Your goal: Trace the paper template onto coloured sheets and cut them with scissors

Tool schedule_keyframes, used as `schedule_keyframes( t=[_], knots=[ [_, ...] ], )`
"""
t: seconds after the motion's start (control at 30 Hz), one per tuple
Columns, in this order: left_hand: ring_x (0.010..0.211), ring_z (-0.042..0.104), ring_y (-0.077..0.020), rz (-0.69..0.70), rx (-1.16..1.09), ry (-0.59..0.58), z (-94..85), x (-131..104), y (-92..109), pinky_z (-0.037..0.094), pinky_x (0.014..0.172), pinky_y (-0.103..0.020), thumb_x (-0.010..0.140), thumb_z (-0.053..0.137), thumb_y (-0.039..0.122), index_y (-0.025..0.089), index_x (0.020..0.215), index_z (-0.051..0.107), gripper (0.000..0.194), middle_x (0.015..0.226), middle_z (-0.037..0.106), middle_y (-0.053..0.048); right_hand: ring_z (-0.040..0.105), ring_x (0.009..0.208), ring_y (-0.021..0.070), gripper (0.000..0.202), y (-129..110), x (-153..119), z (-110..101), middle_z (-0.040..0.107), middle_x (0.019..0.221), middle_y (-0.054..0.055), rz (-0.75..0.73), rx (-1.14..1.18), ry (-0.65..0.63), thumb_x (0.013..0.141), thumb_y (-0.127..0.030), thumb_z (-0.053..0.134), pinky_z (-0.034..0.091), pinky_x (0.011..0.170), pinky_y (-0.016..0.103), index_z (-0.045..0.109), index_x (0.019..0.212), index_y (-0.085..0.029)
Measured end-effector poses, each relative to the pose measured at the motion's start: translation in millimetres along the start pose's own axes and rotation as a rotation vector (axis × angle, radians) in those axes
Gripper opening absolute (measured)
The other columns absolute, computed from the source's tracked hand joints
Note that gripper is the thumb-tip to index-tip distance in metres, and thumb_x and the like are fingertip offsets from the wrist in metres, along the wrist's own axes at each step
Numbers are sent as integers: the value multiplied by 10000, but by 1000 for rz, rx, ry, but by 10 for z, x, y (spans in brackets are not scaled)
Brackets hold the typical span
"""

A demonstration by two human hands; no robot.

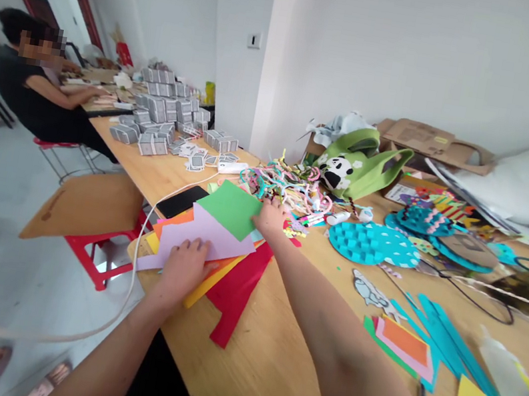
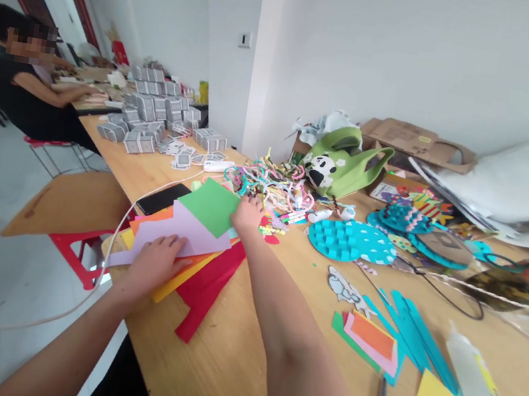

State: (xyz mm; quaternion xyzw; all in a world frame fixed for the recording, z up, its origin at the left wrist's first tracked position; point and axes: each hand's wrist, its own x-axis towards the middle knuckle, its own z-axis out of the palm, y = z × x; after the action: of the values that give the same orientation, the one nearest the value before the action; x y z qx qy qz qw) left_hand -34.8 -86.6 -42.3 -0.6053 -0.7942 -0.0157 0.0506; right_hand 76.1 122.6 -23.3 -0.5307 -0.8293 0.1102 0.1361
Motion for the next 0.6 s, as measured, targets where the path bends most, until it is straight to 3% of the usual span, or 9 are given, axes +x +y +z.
schedule_keyframes(
  t=[0.1,0.17,0.4,0.6],
  knots=[
    [1101,534,-317,-7,11,1,2,10,-19,422,877,-428,911,471,419,143,1337,458,507,1280,555,-173,451,1203,271,398,12,31,-79,539,1247,190,-70,-9,69,845,-84,429,353,964,362,550,1224,-95],
    [1091,543,-313,-4,27,9,2,11,-20,427,871,-427,914,469,415,132,1337,456,510,1272,564,-167,473,1171,261,394,35,57,-136,576,1188,170,-109,-23,95,834,-49,395,348,958,340,619,1153,-112],
    [1071,561,-306,-9,58,38,32,6,-22,441,838,-414,915,474,364,132,1363,426,507,1267,567,-162,504,1130,260,378,184,-6,-155,608,1167,156,-180,-73,88,867,-113,406,366,941,342,670,1133,-160],
    [1055,553,-310,-13,29,89,71,28,-69,443,849,-423,927,435,392,124,1397,386,544,1344,495,-171,347,1306,294,387,169,-245,-78,512,1344,132,-216,-47,61,833,-216,539,287,1041,395,627,1210,-216]
  ],
)
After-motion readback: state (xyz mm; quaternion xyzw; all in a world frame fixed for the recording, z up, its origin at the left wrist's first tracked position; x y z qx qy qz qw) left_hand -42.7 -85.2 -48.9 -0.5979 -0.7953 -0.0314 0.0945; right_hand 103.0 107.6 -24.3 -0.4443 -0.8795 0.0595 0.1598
